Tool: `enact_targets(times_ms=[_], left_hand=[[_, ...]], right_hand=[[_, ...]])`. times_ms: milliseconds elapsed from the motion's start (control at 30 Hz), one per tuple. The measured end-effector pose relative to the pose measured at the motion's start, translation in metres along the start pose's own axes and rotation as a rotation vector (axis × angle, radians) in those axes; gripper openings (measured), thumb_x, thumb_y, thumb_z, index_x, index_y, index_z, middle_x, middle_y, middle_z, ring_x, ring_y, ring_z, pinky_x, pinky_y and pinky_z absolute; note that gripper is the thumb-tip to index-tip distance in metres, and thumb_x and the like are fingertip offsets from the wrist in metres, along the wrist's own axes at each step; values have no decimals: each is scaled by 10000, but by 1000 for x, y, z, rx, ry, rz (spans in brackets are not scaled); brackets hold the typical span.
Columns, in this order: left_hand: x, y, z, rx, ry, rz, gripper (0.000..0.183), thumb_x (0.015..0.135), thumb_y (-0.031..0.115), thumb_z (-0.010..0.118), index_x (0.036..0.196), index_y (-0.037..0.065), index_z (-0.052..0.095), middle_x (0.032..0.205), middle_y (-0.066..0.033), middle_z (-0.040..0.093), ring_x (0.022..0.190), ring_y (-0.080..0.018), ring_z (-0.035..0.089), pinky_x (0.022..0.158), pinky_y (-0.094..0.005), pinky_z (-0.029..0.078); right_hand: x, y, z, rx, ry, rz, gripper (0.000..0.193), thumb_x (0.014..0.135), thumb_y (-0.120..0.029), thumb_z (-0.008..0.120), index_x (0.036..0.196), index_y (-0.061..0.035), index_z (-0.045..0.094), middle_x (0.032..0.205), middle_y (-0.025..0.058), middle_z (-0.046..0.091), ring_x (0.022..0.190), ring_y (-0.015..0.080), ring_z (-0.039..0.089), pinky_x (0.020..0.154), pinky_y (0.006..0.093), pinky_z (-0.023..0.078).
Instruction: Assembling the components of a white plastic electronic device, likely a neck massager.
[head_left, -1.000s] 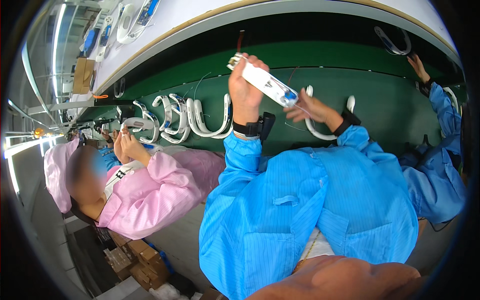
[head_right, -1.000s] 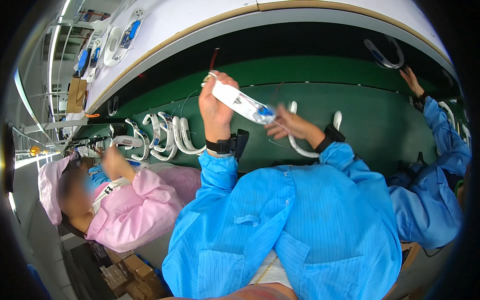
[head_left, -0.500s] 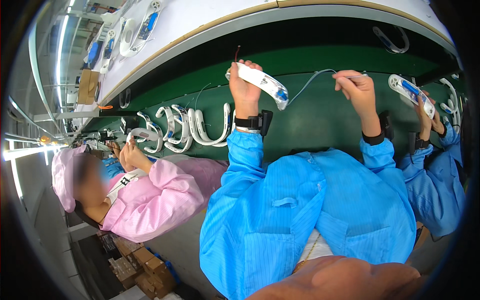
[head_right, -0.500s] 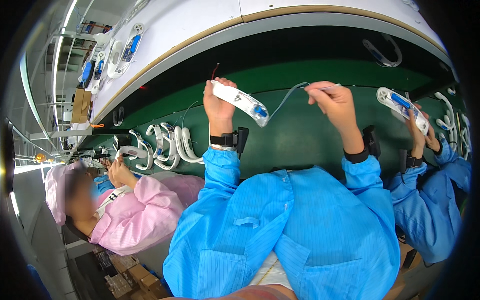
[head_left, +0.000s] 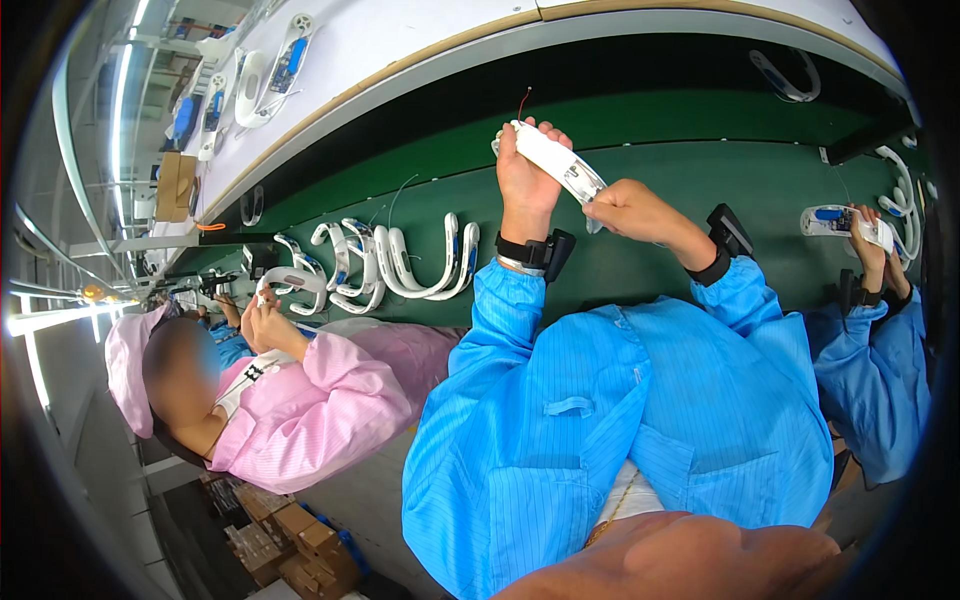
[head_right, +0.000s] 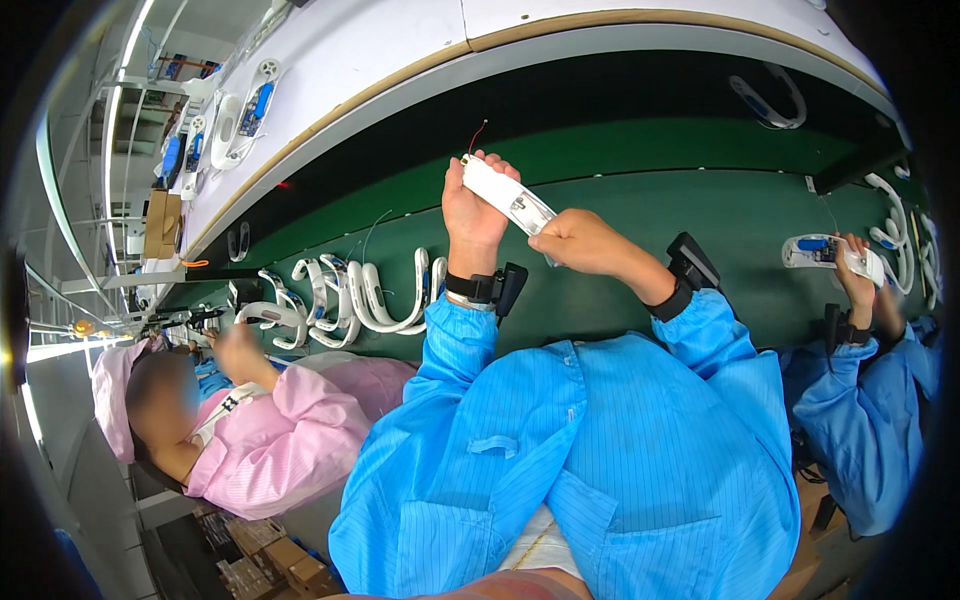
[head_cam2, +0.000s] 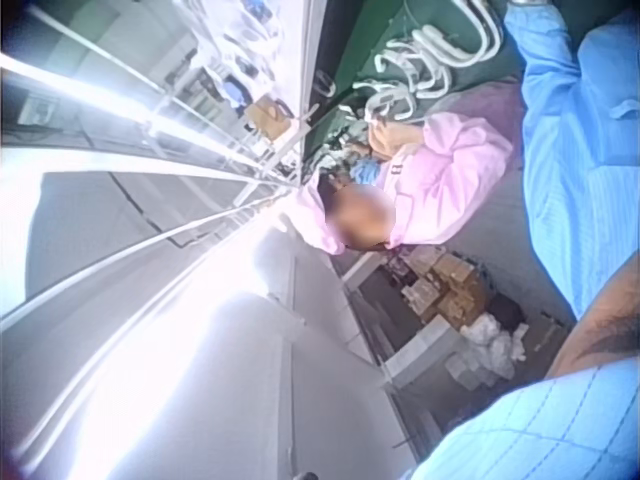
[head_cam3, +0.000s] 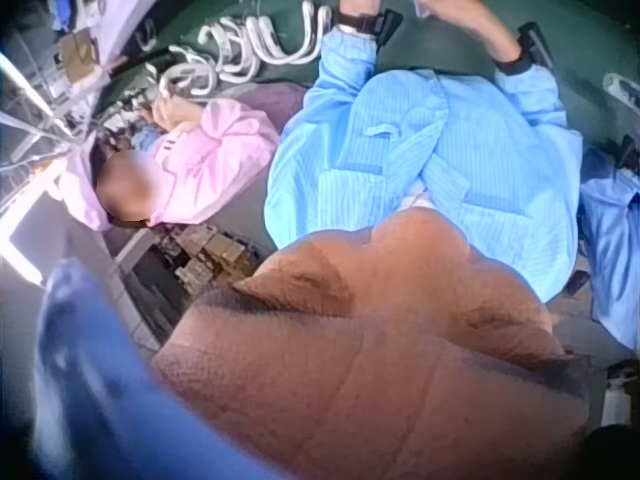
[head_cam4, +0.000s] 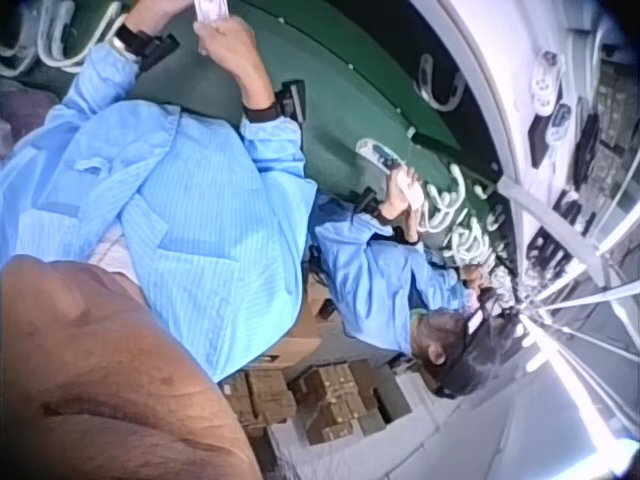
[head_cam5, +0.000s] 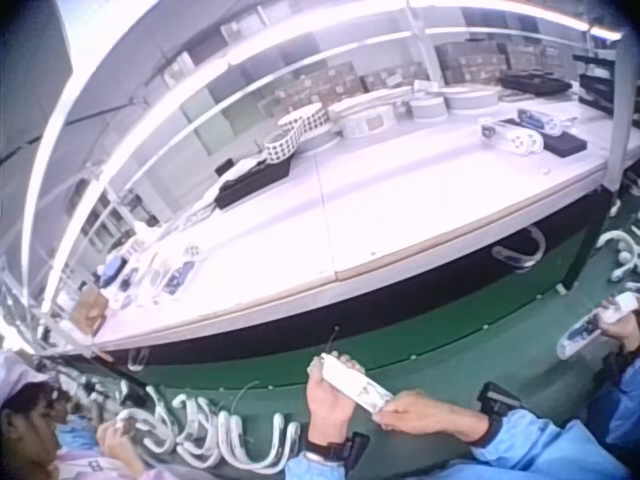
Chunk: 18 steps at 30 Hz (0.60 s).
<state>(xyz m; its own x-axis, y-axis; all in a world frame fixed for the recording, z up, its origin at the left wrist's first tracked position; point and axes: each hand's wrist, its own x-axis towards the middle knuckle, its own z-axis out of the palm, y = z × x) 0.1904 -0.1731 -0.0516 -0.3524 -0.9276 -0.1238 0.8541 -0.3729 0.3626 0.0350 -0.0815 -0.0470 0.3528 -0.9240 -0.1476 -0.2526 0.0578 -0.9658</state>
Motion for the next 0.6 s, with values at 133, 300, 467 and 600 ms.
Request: enact_targets(times_ms=[133,300,467,600], left_hand=[[2,1,0,-17,-48,-24,331,973,359,411,944,40,496,841,-90,507,790,-227,497,779,-391,456],[2,-1,2,-54,-29,-48,323,978,361,410,953,50,492,840,-87,508,782,-224,500,766,-385,456],[1,-4,2,-64,-23,-39,312,982,363,409,961,62,483,836,-85,508,771,-220,504,747,-381,456],[-2,-5,1,-61,-29,-31,315,982,365,409,959,59,481,833,-85,507,767,-220,503,743,-382,456]], right_hand=[[-1,4,-2,96,-42,25,441,903,-269,531,527,-46,478,479,-13,449,432,81,401,436,277,316],[-2,5,-4,125,-51,-23,430,923,-265,525,553,-47,503,479,-20,445,427,65,388,422,258,301],[-3,3,-7,146,-66,-25,433,914,-262,531,540,-48,489,479,-14,452,422,71,405,422,259,321],[-3,12,-5,162,-75,3,434,915,-263,531,538,-52,490,480,-17,452,421,67,400,420,253,311]])
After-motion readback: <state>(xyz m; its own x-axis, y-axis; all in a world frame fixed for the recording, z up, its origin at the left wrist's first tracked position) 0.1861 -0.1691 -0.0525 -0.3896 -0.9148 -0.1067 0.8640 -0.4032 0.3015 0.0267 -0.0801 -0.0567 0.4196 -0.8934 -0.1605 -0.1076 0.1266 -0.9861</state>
